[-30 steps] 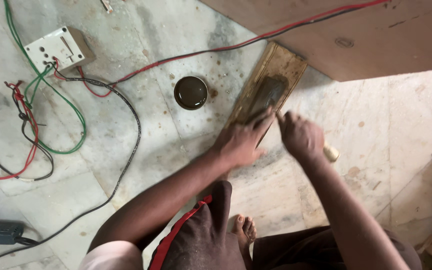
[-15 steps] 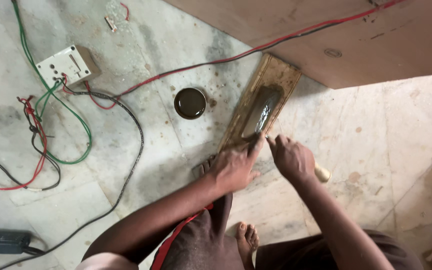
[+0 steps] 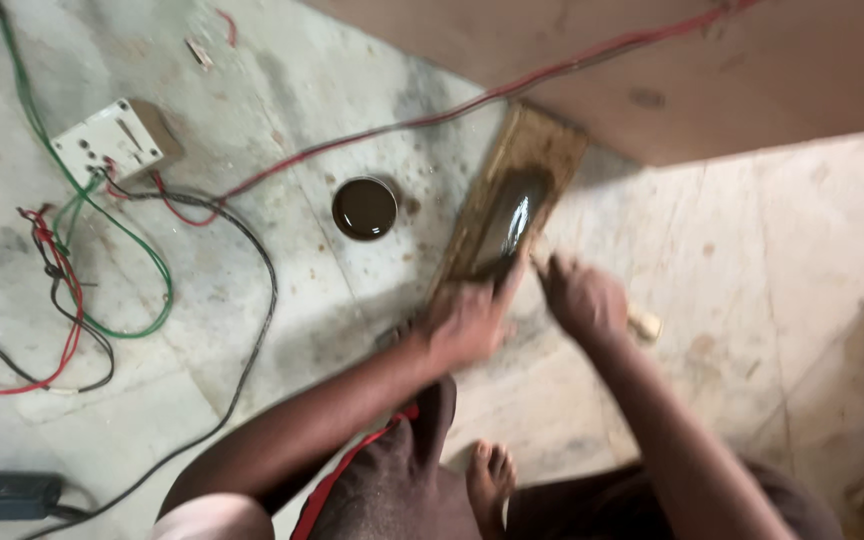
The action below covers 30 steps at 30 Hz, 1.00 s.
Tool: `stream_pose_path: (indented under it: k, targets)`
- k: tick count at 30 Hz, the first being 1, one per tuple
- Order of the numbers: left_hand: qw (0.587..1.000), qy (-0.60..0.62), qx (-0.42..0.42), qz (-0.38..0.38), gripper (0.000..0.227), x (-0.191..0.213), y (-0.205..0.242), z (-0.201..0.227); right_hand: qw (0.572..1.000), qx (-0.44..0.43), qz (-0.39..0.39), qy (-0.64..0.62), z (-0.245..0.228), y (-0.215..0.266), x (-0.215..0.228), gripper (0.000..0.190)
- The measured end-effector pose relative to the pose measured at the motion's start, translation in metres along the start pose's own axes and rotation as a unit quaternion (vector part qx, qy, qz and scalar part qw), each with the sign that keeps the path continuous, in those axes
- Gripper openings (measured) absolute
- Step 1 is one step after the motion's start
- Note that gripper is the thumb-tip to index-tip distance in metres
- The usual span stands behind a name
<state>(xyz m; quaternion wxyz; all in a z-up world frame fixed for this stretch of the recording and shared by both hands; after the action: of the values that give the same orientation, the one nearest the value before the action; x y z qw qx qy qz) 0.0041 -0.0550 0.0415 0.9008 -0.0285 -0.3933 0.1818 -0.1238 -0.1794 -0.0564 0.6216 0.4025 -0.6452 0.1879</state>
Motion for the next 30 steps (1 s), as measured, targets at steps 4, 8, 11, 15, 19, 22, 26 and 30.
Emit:
stream_pose_path:
  k: [4, 8, 11, 15, 19, 22, 26, 30]
  targets:
    - [0.955, 0.0, 0.163, -0.249, 0.098, -0.043, -0.02, -0.043, 1.0, -0.009, -0.019, 0.003, 0.018, -0.038, 0.009, 0.047]
    - [0.996, -0.041, 0.0, -0.077, 0.113, -0.028, 0.007, -0.02, 0.998, -0.019, -0.054, 0.019, -0.003, 0.001, 0.002, 0.041]
    - [1.0, -0.004, 0.004, -0.03, 0.106, -0.02, 0.025, -0.008, 1.0, -0.009, -0.013, -0.008, -0.007, 0.007, 0.002, 0.04]
    - [0.946, -0.023, 0.16, -0.28, 0.091, -0.054, -0.009, -0.045, 0.997, -0.044, -0.062, 0.013, 0.014, -0.032, 0.007, 0.047]
    - [0.966, -0.031, 0.118, -0.229, 0.099, -0.05, 0.002, -0.038, 0.999, -0.029, -0.035, -0.008, 0.002, -0.021, 0.009, 0.044]
    - [0.997, -0.03, 0.017, -0.076, 0.101, -0.038, 0.032, -0.015, 0.999, -0.027, -0.024, -0.015, -0.009, 0.012, 0.004, 0.042]
    - [0.943, -0.063, 0.131, -0.3, 0.09, -0.072, 0.011, -0.043, 0.998, -0.052, -0.04, -0.013, 0.001, 0.0, 0.011, 0.044]
    - [0.977, -0.037, 0.119, -0.17, 0.092, -0.024, -0.051, -0.037, 0.996, -0.056, -0.063, -0.013, 0.005, -0.046, 0.038, 0.045]
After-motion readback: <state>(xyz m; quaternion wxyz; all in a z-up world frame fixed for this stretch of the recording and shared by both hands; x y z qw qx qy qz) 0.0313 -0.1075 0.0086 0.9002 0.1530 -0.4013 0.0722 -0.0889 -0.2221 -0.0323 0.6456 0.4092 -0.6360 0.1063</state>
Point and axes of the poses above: each hand's wrist, its own y-axis away from the middle knuckle, its own x-axis out of the back of the hand, z = x × y, the point moved 6 cm from there along -y, towards the middle knuckle, and after that the axes turned 7 degrees about z, right-handed, at the moved point
